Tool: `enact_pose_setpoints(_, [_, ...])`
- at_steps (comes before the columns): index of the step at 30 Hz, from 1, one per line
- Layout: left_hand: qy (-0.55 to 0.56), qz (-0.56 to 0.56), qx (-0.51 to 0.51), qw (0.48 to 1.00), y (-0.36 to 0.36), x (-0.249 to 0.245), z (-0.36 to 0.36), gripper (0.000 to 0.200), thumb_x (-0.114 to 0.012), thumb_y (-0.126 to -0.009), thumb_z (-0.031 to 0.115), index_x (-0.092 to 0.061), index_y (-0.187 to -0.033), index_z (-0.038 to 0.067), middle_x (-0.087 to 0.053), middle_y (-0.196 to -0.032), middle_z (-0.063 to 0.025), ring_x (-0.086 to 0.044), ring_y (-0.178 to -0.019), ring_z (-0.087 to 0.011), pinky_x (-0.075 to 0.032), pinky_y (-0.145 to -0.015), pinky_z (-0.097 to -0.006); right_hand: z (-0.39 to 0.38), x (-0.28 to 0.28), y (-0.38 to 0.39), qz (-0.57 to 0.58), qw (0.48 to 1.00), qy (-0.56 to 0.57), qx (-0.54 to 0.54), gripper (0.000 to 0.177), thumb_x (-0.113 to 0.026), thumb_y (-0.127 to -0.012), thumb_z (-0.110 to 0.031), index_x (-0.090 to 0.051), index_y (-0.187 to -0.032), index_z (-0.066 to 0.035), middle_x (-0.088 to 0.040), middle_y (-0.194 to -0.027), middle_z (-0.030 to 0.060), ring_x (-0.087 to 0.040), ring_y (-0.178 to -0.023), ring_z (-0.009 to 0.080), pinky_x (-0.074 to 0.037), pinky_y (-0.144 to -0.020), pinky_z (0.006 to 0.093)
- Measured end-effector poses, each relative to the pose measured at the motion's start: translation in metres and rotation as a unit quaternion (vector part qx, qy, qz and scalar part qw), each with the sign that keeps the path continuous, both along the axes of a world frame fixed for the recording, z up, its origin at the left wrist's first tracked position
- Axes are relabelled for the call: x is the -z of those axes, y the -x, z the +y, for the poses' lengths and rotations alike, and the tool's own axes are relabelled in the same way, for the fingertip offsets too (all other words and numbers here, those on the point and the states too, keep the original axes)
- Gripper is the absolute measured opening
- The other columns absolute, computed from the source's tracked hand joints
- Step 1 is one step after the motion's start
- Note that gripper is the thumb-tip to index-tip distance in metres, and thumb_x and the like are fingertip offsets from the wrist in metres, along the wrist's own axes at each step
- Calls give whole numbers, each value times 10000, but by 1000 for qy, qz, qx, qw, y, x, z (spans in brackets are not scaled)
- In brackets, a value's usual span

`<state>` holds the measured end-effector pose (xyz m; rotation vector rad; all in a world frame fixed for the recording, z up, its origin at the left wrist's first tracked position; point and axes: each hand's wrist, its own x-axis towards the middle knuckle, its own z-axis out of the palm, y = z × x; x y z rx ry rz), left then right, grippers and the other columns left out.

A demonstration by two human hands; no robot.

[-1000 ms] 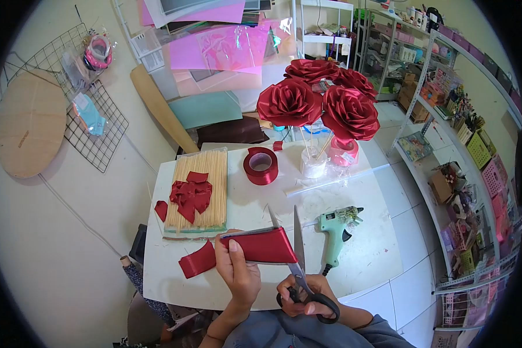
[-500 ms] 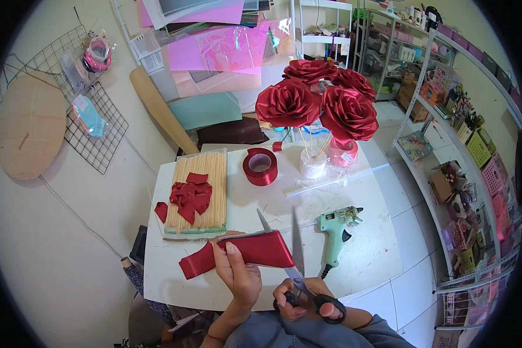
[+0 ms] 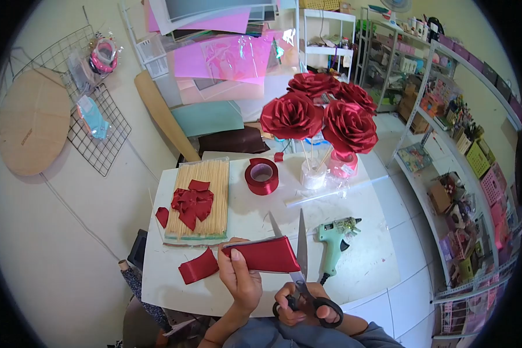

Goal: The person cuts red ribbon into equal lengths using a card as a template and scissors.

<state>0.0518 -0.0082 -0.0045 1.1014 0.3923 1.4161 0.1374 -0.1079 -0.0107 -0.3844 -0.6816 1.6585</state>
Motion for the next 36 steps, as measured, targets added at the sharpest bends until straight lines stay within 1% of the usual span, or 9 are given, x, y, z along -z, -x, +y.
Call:
enact_pose_setpoints(8, [22, 33, -1, 999, 2, 6, 4, 212, -322, -881, 172, -370, -1015, 15, -473, -878, -57, -491, -791, -89, -409, -717, -213, 3, 1, -1, -61, 998, 10, 25, 640, -618, -630, -511, -401, -887, 34, -360, -563, 3, -311, -478, 59, -240, -435, 181])
enact_pose_setpoints(10, [17, 53, -5, 998, 0, 4, 4, 211, -321, -881, 171, -370, -1015, 16, -471, -881, -56, -488, -797, -87, -408, -719, -214, 8, 3, 5, 2, 995, -55, 86, 626, -614, -640, -502, -397, -899, 26, -361, -566, 4, -311, -481, 61, -241, -437, 182])
enact_pose_setpoints(13, [29, 57, -9, 998, -4, 1, 0, 184, -303, -878, 161, -397, -905, 5, -436, -781, -21, -354, -632, -24, -304, -530, -146, 7, 4, 1, 22, 998, -37, 48, 635, -610, -642, -504, -392, -911, 28, -360, -574, 4, -316, -498, 64, -248, -453, 185])
enact_pose_setpoints(15, [28, 42, 7, 999, -1, 4, 3, 200, -316, -881, 163, -375, -1004, 16, -466, -881, -54, -472, -800, -80, -402, -715, -215, 2, 3, -5, -21, 999, -4, 36, 643, -608, -639, -512, -391, -914, 28, -359, -579, 3, -316, -505, 66, -251, -462, 185])
enact_pose_setpoints(19, [21, 49, 4, 999, -2, 1, 2, 199, -312, -881, 161, -376, -993, 10, -460, -873, -56, -466, -788, -79, -398, -712, -214, 0, 3, -5, -81, 996, 33, 29, 662, -596, -637, -530, -387, -926, 26, -358, -585, 1, -312, -521, 68, -255, -481, 186])
enact_pose_setpoints(21, [37, 75, -12, 996, -2, -3, 0, 173, -314, -875, 163, -387, -891, 7, -430, -773, -20, -354, -617, -34, -308, -534, -155, 2, 7, -2, -52, 998, -3, 37, 661, -596, -638, -528, -385, -930, 26, -358, -585, 2, -311, -518, 68, -255, -480, 186])
enact_pose_setpoints(24, [-11, 75, -23, 997, -8, 3, -2, 166, -316, -872, 157, -389, -886, 9, -426, -750, -11, -321, -567, -18, -262, -466, -144, 7, 4, 2, 8, 997, -46, 54, 661, -595, -639, -527, -383, -934, 25, -354, -585, 4, -311, -514, 70, -253, -478, 185])
enact_pose_setpoints(30, [16, 95, -7, 995, -3, 3, -1, 156, -314, -868, 139, -388, -860, 2, -434, -754, -29, -344, -617, -38, -298, -520, -159, 0, 5, -5, -33, 998, 24, 53, 642, -604, -635, -505, -379, -898, 35, -353, -588, 7, -299, -501, 67, -245, -465, 187])
enact_pose_setpoints(36, [13, 63, -17, 998, -8, 2, -2, 170, -305, -874, 141, -378, -861, -11, -445, -768, -52, -388, -657, -56, -344, -597, -179, 4, 8, -4, -38, 998, -32, 30, 717, -572, -625, -562, -388, -971, 38, -369, -617, 17, -317, -532, 74, -254, -499, 199])
